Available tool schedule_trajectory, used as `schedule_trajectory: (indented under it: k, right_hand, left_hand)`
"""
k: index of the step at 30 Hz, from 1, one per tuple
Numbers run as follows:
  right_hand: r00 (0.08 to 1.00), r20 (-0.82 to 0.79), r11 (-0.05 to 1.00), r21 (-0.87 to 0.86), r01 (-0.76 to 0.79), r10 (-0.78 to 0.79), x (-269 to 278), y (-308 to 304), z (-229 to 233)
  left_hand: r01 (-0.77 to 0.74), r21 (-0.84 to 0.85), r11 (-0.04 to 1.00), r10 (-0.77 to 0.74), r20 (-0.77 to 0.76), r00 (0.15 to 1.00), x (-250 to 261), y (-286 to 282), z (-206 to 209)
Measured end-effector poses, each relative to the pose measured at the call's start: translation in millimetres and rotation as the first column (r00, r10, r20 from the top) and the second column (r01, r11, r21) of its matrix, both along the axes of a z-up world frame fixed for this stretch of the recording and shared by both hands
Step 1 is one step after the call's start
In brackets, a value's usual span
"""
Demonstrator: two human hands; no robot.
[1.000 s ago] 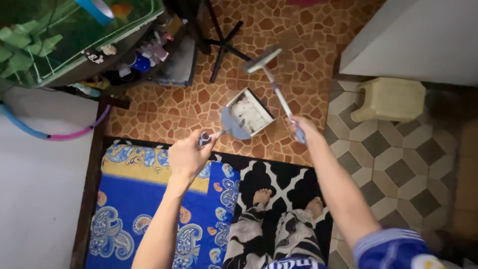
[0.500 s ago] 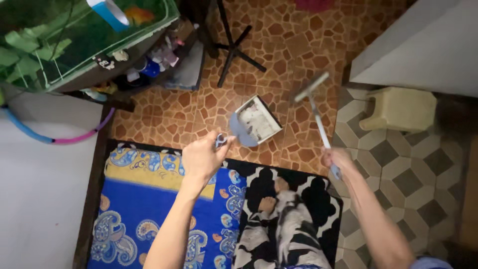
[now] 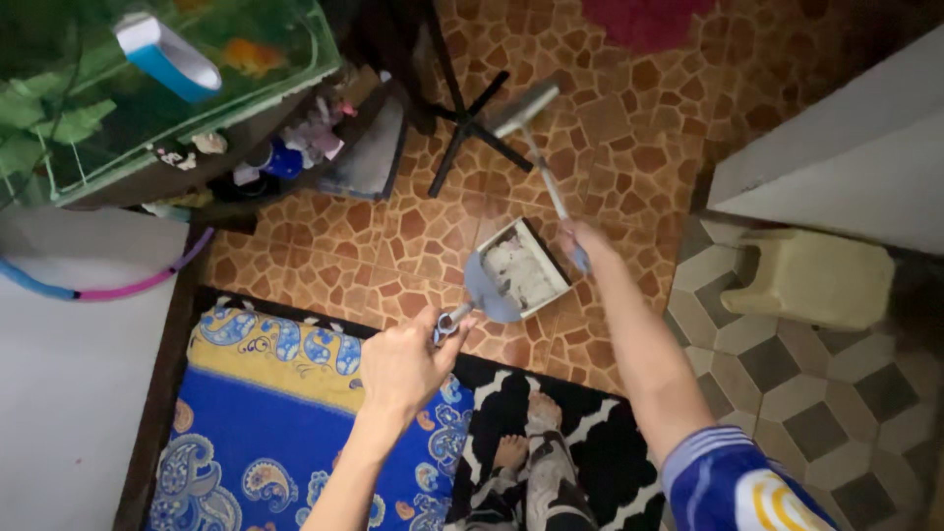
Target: The person sweeps debris from the floor using a brush and a dustpan, moving a stool and other items to reach all areas before collecting the dirt into the dustpan.
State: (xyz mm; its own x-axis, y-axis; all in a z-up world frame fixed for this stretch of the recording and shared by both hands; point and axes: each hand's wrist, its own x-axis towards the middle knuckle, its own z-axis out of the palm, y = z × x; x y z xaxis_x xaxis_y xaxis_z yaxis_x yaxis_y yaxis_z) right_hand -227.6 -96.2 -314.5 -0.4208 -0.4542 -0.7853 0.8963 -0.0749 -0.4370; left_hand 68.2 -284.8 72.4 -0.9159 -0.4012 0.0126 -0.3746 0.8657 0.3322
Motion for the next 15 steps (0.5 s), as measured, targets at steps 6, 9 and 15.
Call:
schedule_trajectory:
  k: [6,9,15]
  right_hand:
    - [1.0,-0.011,0.986,0.167,0.01,-0.008,46.1,130.5,31.8]
    - [0.989,-0.142,0.864,0.502,0.037,0.04,65.8,179.6,64.5]
    - [0.983,-0.141,0.92,0.36,0.159,-0.114,63.2,191.9,88.0]
  left_hand:
    - [0.024,0.005,1.0,-0.024,-0.009,1.0,-17.9,-2.1,7.0]
    - [0.035,0.007,0.999,-0.035,0.0,0.999,-22.0,-1.6,11.4]
    - [0.025,-0.027,0.999,-0.024,0.039,0.999,-27.4,-1.9,15.4]
